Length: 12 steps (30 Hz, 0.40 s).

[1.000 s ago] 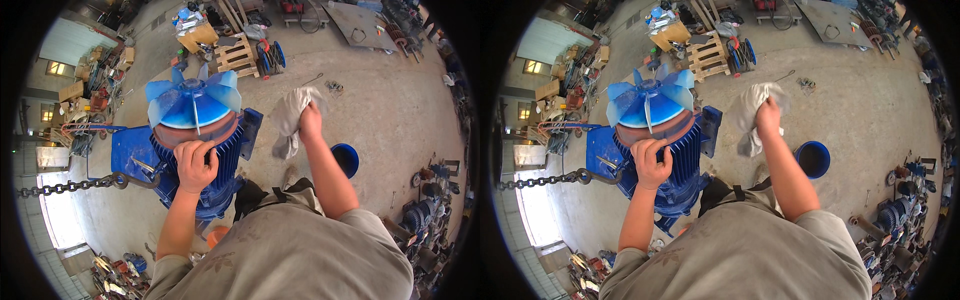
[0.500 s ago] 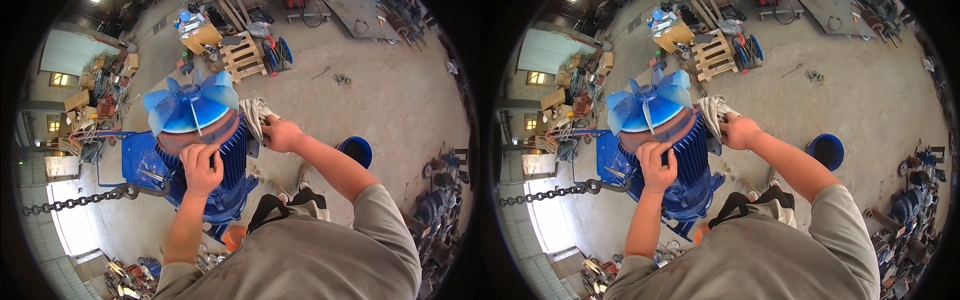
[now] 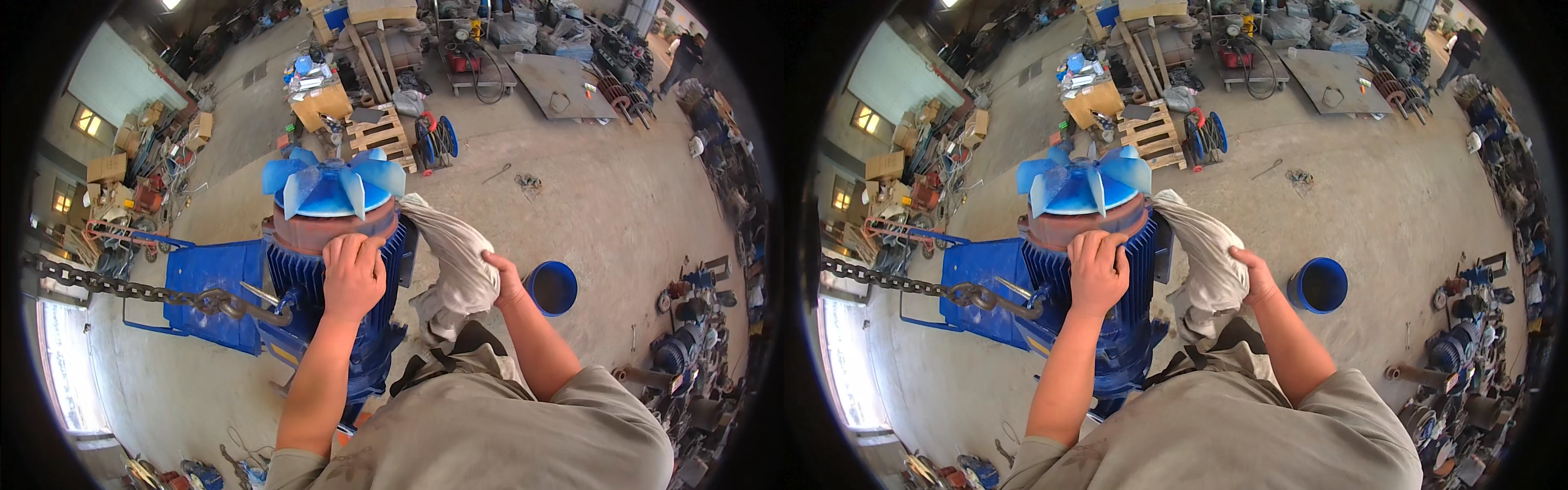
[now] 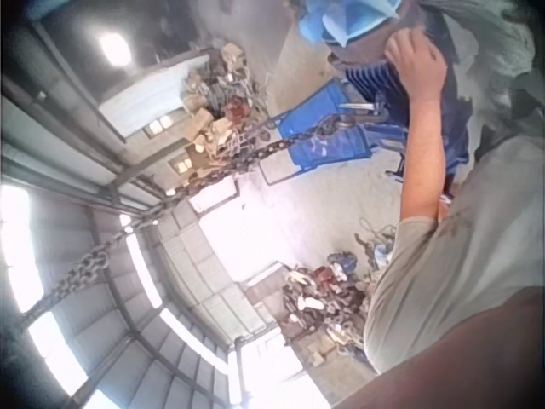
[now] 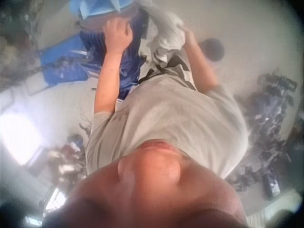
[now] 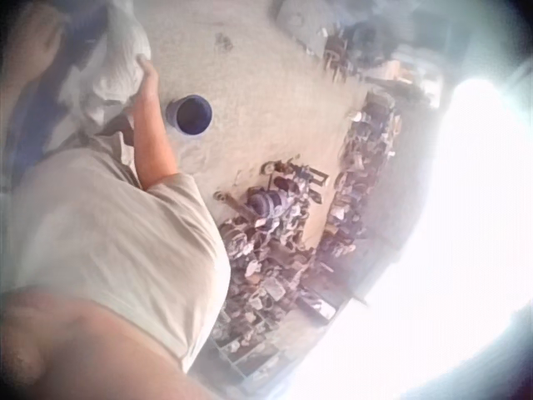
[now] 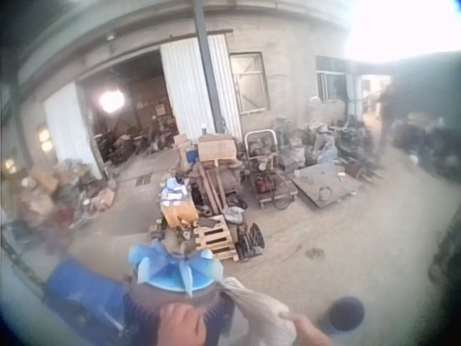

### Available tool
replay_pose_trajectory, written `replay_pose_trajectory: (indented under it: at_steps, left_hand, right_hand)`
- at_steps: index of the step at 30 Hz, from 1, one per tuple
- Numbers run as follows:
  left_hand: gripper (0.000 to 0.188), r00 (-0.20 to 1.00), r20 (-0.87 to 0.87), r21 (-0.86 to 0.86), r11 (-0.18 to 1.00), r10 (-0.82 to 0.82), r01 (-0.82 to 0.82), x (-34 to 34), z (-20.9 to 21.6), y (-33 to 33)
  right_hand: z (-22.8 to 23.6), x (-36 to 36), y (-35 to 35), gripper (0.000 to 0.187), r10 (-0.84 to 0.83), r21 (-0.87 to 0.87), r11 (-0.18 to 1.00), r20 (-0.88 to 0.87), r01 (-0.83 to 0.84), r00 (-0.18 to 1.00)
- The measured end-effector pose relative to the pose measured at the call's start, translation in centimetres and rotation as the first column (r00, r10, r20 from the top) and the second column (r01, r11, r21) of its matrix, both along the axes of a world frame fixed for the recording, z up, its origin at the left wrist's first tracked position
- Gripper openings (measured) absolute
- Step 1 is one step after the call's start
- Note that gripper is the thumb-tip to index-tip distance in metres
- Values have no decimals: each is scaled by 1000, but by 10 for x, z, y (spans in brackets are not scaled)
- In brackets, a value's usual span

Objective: The person cleans a blue industrial motor using a white cloth and a metal rod. They wipe the motor's body and fan area, then use the rod to scrape or clean crevices while holding the cloth.

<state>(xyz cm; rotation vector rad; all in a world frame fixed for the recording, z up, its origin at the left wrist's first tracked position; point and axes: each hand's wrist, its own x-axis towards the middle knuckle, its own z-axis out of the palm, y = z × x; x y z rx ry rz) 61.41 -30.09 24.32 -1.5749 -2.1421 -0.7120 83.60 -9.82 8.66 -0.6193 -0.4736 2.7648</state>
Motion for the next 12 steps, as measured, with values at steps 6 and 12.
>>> replay_pose_trajectory:
  at_steps: [6, 12]
  left_hand:
    - [19, 999, -38, -22, 1000, 21, -22, 2, 3, -6]
    - [23, 996, -64, -58, 996, 66, -69, -4, -7, -14]
  right_hand:
    - [36, -42, 57, 48, -279, -29, 960, -107, 277, 954]
    - [76, -42, 96, 53, -262, -182, 960, -305, 214, 915]
